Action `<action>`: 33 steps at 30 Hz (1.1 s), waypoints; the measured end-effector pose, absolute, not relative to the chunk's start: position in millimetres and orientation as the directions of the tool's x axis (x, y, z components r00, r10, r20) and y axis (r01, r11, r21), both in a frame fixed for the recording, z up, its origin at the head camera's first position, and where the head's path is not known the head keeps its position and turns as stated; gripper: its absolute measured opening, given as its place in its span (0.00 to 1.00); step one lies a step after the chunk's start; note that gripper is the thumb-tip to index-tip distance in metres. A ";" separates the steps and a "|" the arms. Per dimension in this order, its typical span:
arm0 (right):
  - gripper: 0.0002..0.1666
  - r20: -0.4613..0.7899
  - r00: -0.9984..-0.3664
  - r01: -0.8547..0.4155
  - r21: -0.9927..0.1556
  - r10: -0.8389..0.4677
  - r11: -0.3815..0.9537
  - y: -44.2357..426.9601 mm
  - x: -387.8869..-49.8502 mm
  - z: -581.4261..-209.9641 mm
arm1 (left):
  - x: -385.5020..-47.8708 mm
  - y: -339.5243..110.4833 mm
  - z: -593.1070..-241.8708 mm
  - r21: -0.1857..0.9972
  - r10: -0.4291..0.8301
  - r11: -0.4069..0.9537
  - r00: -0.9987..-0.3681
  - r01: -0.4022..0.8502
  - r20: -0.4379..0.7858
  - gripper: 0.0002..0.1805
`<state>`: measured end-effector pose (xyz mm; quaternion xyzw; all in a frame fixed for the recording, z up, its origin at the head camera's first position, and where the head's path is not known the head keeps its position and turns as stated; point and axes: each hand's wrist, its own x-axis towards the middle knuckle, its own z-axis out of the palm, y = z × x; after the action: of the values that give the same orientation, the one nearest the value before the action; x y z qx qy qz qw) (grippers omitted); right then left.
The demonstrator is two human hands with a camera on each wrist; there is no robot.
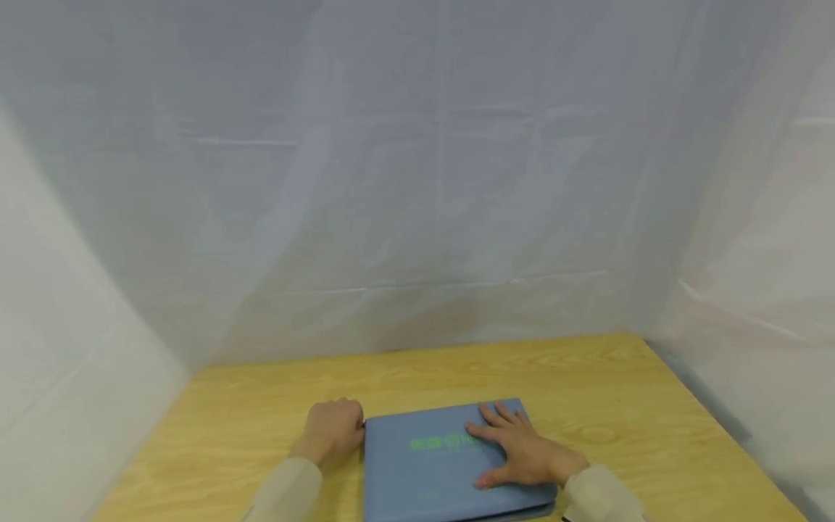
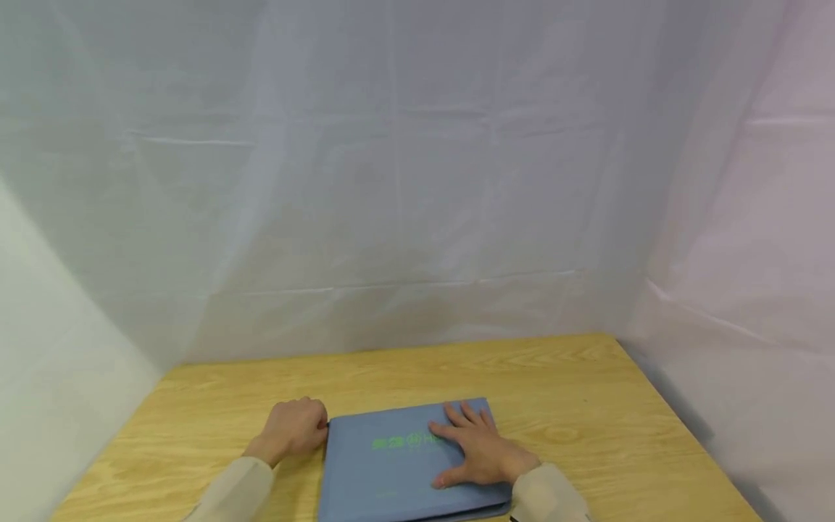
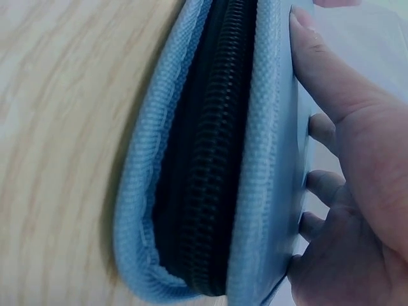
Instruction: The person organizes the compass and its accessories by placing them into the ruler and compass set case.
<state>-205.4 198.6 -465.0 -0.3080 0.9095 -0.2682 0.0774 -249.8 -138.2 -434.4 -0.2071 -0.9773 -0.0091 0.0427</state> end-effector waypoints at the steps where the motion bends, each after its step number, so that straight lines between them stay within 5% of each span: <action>1: 0.51 0.024 -0.797 -0.520 -0.536 -0.603 0.665 198.5 -205.2 -465.0 | -250.6 -138.2 -434.6 -0.003 0.398 0.917 -0.914 0.399 0.081 0.19; 18: 0.53 0.122 -0.810 -0.563 -0.434 -0.573 0.703 200.6 -209.4 -465.6 | -224.6 -113.6 -428.5 -0.012 0.299 0.953 -0.936 0.302 0.184 0.05; 27: 0.46 0.189 -0.818 -0.565 -0.441 -0.543 0.697 210.3 -189.6 -466.0 | -185.6 -80.6 -432.4 0.040 0.635 0.770 -0.771 0.637 0.043 0.35; 33: 0.47 0.060 -0.844 -0.498 -0.460 -0.534 0.735 220.1 -167.6 -465.0 | -173.4 -77.0 -445.7 0.025 0.677 0.736 -0.734 0.677 -0.057 0.42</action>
<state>-167.6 220.1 -465.0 -0.2771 0.9306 -0.2361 0.0378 -173.4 -77.0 -445.7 -0.3637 -0.9310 -0.0011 -0.0310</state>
